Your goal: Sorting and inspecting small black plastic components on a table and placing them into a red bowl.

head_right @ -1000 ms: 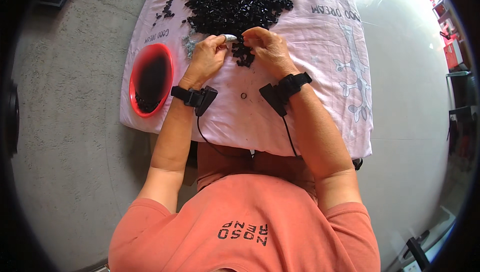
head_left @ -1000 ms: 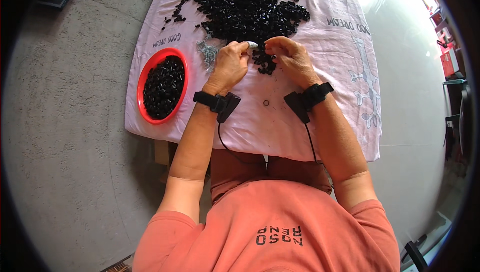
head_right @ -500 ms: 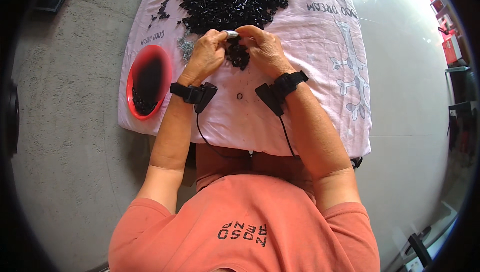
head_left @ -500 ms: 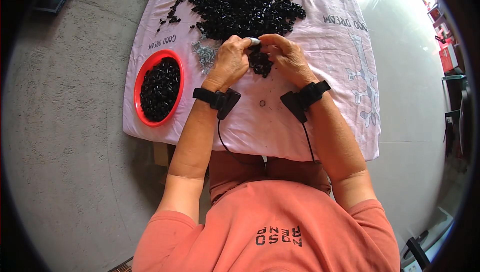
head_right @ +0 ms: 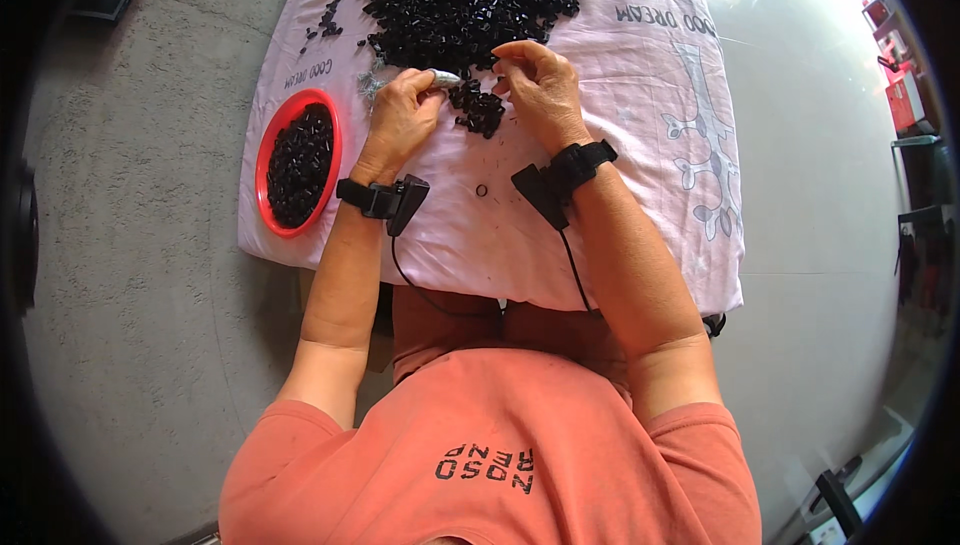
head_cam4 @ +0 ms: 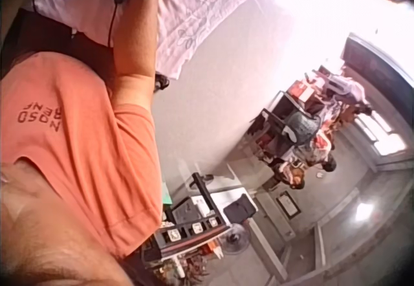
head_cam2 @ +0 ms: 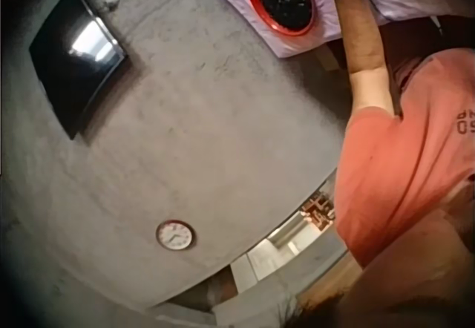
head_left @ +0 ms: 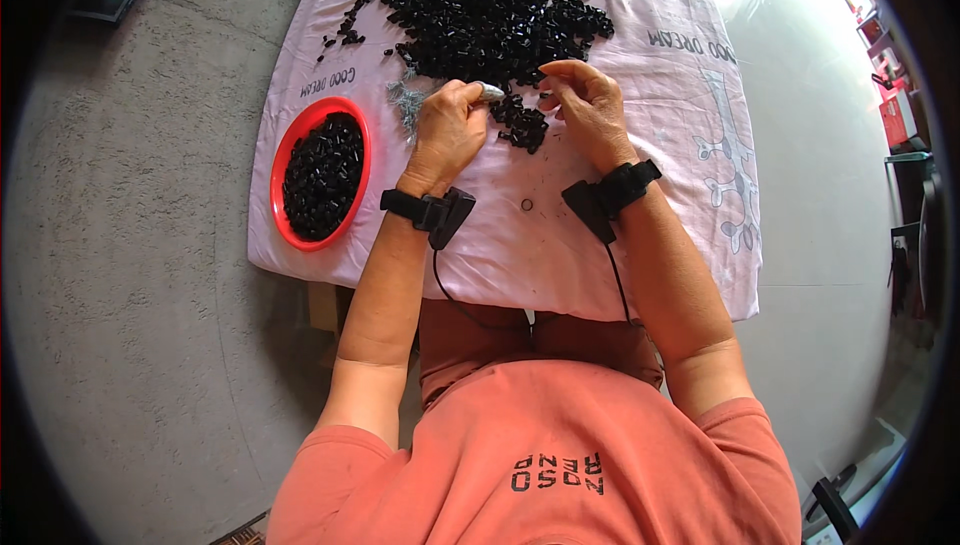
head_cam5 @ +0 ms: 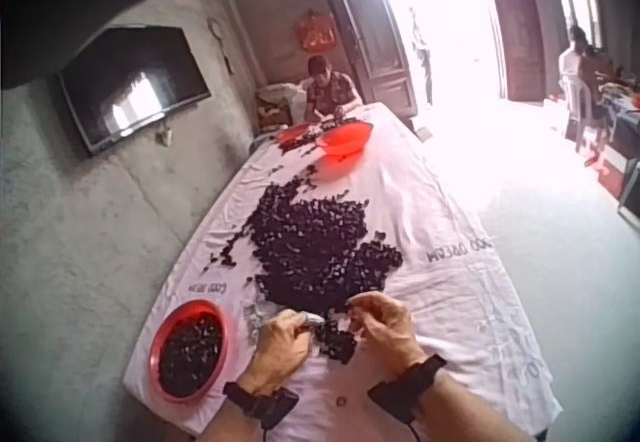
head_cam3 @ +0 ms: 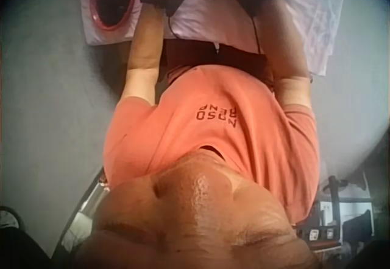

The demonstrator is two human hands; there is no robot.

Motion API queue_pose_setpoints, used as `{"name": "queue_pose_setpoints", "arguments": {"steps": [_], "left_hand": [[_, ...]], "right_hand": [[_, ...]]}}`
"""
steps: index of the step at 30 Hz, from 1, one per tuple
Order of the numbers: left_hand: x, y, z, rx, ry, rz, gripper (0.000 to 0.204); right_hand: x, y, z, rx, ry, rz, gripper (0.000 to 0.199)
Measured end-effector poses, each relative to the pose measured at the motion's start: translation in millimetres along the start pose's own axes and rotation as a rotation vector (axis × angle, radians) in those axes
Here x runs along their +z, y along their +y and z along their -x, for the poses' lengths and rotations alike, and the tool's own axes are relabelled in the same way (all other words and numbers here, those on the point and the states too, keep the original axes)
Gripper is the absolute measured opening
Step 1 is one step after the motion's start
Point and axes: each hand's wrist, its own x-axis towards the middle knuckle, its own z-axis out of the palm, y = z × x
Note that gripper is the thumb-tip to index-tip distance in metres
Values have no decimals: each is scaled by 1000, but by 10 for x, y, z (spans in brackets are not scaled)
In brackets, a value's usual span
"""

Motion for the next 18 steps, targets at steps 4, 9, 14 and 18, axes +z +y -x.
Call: {"name": "queue_pose_setpoints", "arguments": {"steps": [4, 9, 14, 18], "left_hand": [[92, 65, -80, 63, -14, -7, 20], [169, 80, -97, 56, -95, -97, 20], [199, 75, -88, -15, -99, -11, 15], [211, 20, -70, -40, -58, 108, 16]], "right_hand": [[-10, 24, -6, 1, 18, -33, 18], [0, 16, -15, -24, 9, -6, 17], [2, 20, -10, -35, -2, 34, 16], [-9, 57, -20, -51, -30, 17, 17]]}}
